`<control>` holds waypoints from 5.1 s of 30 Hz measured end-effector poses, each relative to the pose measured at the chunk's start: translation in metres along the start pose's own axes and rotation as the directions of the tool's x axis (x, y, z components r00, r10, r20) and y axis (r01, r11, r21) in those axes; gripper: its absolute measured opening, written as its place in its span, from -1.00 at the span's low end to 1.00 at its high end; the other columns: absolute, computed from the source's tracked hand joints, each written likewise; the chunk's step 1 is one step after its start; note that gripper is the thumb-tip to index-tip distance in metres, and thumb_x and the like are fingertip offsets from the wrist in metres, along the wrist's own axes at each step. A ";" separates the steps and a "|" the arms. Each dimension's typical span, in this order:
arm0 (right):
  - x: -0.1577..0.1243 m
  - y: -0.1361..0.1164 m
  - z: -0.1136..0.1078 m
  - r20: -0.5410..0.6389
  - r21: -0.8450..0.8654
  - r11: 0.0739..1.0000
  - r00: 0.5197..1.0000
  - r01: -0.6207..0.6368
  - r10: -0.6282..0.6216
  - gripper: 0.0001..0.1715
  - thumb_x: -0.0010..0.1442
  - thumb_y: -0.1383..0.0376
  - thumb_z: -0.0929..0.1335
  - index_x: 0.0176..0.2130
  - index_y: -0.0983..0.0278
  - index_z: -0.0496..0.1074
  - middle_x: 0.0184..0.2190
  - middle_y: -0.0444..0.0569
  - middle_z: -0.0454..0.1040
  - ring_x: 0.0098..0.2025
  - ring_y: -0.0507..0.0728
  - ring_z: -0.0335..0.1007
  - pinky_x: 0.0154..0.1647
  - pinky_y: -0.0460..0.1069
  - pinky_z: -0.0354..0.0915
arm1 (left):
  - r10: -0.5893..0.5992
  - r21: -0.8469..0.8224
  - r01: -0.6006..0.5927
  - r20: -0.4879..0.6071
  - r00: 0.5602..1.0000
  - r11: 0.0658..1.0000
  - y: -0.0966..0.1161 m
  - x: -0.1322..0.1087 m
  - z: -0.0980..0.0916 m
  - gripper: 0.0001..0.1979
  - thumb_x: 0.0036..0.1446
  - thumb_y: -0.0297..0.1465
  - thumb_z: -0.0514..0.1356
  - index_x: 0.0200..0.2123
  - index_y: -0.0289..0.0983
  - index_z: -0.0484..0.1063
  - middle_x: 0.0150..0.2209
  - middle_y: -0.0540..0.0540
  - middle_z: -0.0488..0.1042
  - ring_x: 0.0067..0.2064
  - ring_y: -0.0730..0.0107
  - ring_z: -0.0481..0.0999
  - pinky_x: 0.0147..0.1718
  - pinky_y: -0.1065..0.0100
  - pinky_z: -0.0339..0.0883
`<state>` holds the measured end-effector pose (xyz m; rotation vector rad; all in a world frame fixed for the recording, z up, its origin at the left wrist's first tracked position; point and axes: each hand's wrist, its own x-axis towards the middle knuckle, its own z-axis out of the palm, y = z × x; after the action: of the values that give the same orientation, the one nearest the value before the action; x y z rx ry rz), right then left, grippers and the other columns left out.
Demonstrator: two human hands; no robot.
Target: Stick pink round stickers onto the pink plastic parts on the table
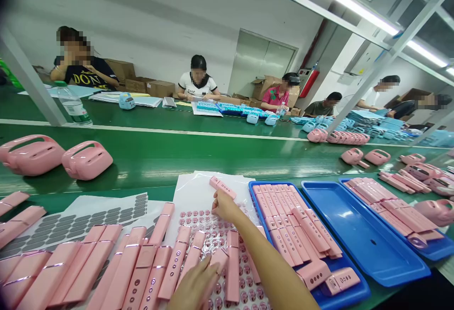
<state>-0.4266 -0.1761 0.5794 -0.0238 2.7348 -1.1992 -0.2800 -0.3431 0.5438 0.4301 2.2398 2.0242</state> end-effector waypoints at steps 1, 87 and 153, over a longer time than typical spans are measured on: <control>0.001 -0.002 -0.002 -0.015 0.041 0.999 1.000 -0.007 0.008 -0.78 0.23 0.25 0.30 -0.15 0.34 0.35 -0.31 -0.09 0.43 -0.41 0.02 0.39 -0.39 -0.01 0.37 | -0.032 -0.100 0.034 0.021 0.999 0.994 0.004 0.002 -0.006 -0.45 -0.15 -0.62 0.17 -0.04 -0.12 0.45 0.04 -0.20 0.39 0.07 -0.09 0.32 0.08 -0.02 0.08; -0.126 -0.106 0.048 -0.340 -0.422 0.840 0.800 0.340 -0.495 -0.53 0.10 0.41 0.28 0.04 0.35 0.24 -0.26 0.07 0.49 -0.23 0.20 0.42 -0.28 0.06 0.44 | -0.363 -0.669 0.194 -0.121 0.924 0.717 0.078 0.048 -0.066 -0.61 0.04 -0.22 0.25 -0.03 -0.06 0.37 0.00 0.01 0.43 0.06 0.27 0.33 -0.06 0.34 0.32; -0.146 -0.105 0.094 -0.510 -0.577 0.802 0.700 0.152 -0.500 -0.51 0.19 0.24 0.25 0.06 0.44 0.20 -0.32 0.21 0.46 -0.28 0.32 0.35 -0.38 0.13 0.36 | -0.357 -0.595 0.301 0.025 0.934 0.745 0.080 0.030 -0.063 -0.72 0.14 -0.21 0.13 -0.09 -0.14 0.26 -0.20 0.01 0.44 -0.17 0.44 0.42 -0.22 0.52 0.27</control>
<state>-0.2737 -0.3043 0.6131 -0.2333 3.7409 -0.5559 -0.3130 -0.3892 0.6332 -0.1204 1.4374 2.3988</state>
